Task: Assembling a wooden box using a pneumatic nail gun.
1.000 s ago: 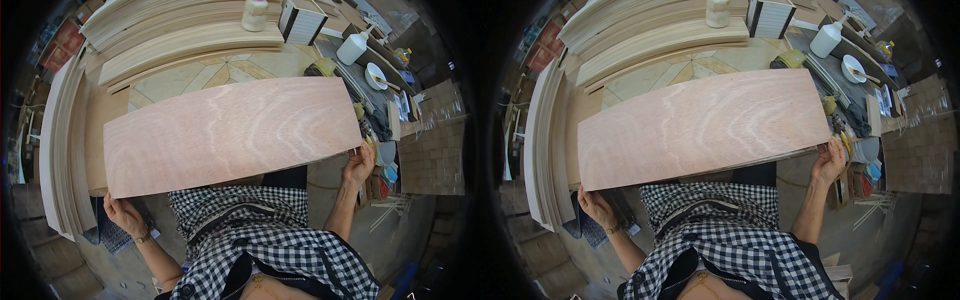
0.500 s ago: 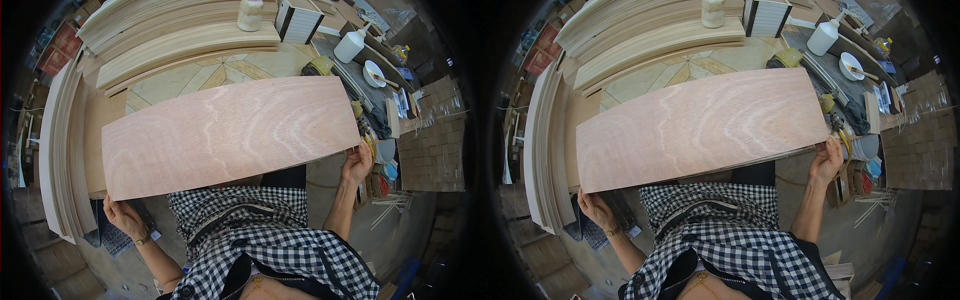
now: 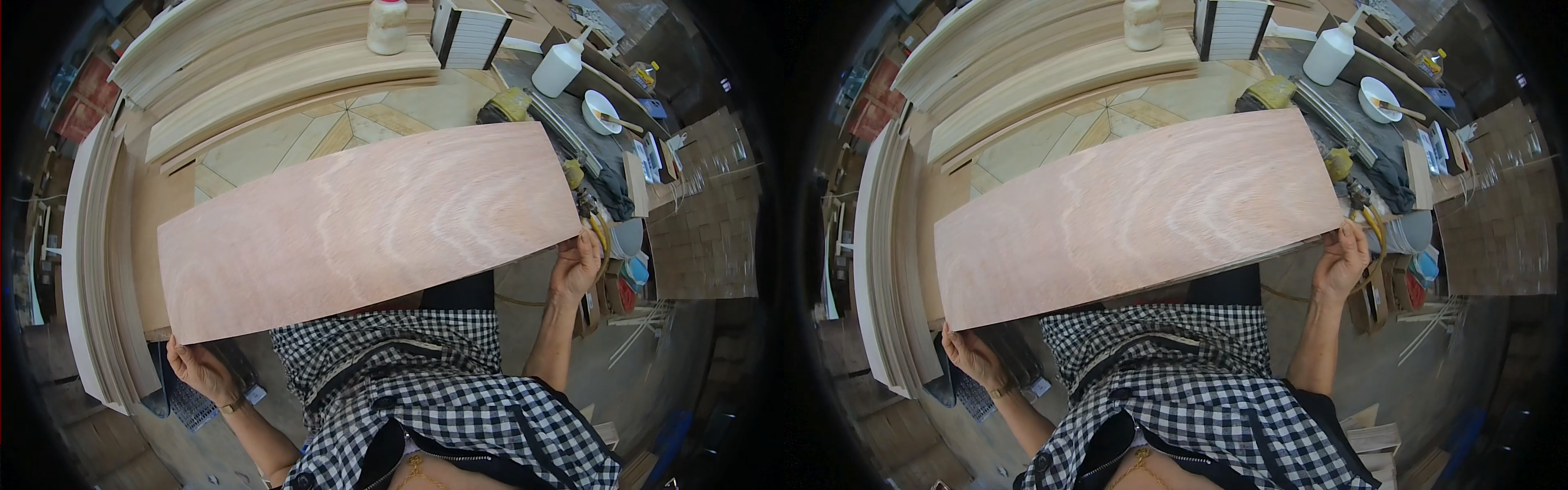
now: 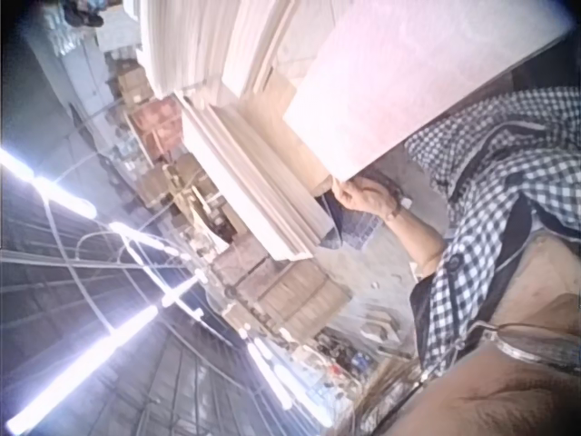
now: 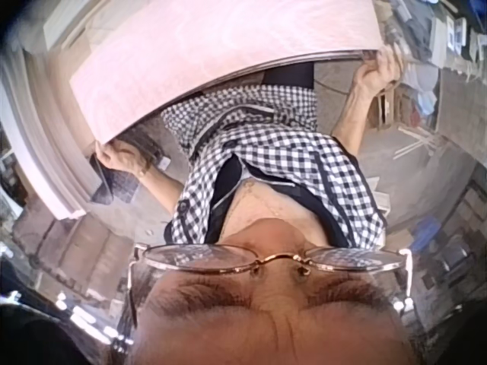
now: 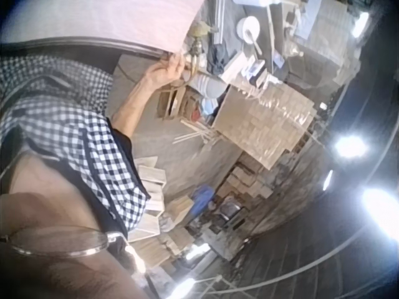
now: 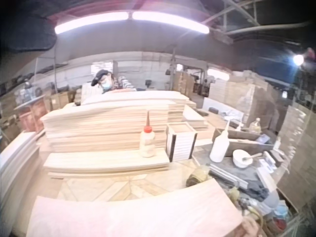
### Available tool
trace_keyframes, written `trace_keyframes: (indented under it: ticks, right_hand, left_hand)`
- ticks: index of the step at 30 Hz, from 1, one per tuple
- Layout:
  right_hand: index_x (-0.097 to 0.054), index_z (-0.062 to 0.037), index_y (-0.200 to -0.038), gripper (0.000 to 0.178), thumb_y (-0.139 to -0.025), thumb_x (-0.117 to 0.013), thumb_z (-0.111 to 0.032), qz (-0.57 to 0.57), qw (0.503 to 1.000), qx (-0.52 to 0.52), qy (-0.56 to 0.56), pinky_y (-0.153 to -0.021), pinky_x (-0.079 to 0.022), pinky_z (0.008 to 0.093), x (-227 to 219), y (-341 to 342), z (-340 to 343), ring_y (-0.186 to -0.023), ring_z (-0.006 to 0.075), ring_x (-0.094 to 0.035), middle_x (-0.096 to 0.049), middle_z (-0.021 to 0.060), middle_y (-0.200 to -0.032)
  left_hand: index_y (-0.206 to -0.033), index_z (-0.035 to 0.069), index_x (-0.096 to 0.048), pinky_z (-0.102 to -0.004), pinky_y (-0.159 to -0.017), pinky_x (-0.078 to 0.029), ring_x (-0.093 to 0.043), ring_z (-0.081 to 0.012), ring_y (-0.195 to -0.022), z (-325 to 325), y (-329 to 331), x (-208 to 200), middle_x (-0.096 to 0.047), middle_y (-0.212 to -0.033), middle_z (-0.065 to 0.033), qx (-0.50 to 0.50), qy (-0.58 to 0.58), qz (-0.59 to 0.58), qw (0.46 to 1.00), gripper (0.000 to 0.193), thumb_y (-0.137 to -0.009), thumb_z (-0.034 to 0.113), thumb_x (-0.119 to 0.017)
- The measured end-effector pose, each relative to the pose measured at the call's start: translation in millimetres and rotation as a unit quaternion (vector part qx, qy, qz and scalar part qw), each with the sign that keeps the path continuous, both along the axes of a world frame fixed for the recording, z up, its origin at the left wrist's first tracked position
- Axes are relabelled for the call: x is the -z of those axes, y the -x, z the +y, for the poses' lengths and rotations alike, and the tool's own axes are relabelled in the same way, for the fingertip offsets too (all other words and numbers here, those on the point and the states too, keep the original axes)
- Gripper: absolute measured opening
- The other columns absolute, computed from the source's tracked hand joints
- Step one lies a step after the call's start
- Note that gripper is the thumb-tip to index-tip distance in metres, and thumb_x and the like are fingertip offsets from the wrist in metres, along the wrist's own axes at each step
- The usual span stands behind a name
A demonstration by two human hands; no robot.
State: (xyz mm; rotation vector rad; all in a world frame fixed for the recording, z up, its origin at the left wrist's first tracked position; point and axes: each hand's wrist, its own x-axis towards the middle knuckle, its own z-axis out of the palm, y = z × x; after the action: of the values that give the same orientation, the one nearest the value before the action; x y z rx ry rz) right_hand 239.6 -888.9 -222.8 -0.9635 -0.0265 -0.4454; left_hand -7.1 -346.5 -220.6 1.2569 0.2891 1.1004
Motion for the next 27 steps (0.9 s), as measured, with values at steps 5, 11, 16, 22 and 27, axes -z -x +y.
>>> trace_keyframes:
  ticks: [5,11,16,22,27]
  right_hand:
    - [-0.065,0.0041,-0.101,0.014,-0.088,-0.061,-0.001,0.024,1.000,0.013,-0.005,-0.084,-0.056,0.0373,-6,2,7,-0.089,0.0228,-0.068,-0.069,0.0126,-0.097]
    - [-0.066,0.0041,-0.101,0.015,-0.086,-0.064,0.001,0.061,0.997,0.036,-0.004,-0.081,-0.056,0.0317,-16,5,19,-0.086,0.0176,-0.067,-0.069,0.0093,-0.094]
    - [-0.069,0.0031,-0.097,0.012,-0.085,-0.067,0.002,0.062,0.996,0.062,0.023,-0.071,-0.050,0.0233,-22,4,27,-0.076,0.0104,-0.061,-0.066,0.0036,-0.088]
    - [-0.070,0.0027,-0.095,0.010,-0.088,-0.069,-0.005,0.018,0.959,0.153,0.237,-0.063,-0.042,0.0185,-26,12,34,-0.070,0.0060,-0.054,-0.059,0.0002,-0.077]
    - [-0.070,0.0015,-0.095,0.012,-0.087,-0.071,-0.007,-0.032,0.957,0.129,0.258,-0.061,-0.041,0.0193,-27,9,27,-0.068,0.0063,-0.054,-0.060,0.0011,-0.078]
  left_hand:
    - [-0.113,-0.002,-0.059,-0.0355,-0.098,-0.047,-0.059,-0.0189,-0.105,2,2,4,-0.063,-0.111,-0.0121,-0.023,0.020,0.010,0.999,0.021,-0.099,0.013,-0.054]
    - [-0.127,-0.002,-0.050,-0.0394,-0.108,-0.039,-0.053,-0.0244,-0.118,2,-5,5,-0.056,-0.126,-0.0173,-0.016,0.031,-0.023,0.999,0.033,-0.098,0.013,-0.055]
    - [-0.124,0.001,-0.051,-0.0397,-0.106,-0.040,-0.051,-0.0222,-0.120,13,5,10,-0.056,-0.123,-0.0144,-0.130,0.051,0.080,0.987,0.031,-0.099,0.020,-0.055]
    - [-0.123,-0.003,-0.055,-0.0312,-0.097,-0.046,-0.053,-0.0194,-0.113,6,-1,-1,-0.055,-0.124,-0.0136,-0.159,0.025,0.116,0.980,0.034,-0.101,0.022,-0.052]
    - [-0.118,-0.003,-0.056,-0.0376,-0.095,-0.045,-0.053,-0.0268,-0.110,-23,-7,-24,-0.055,-0.120,-0.0168,-0.208,-0.108,0.199,0.952,0.035,-0.101,0.027,-0.051]
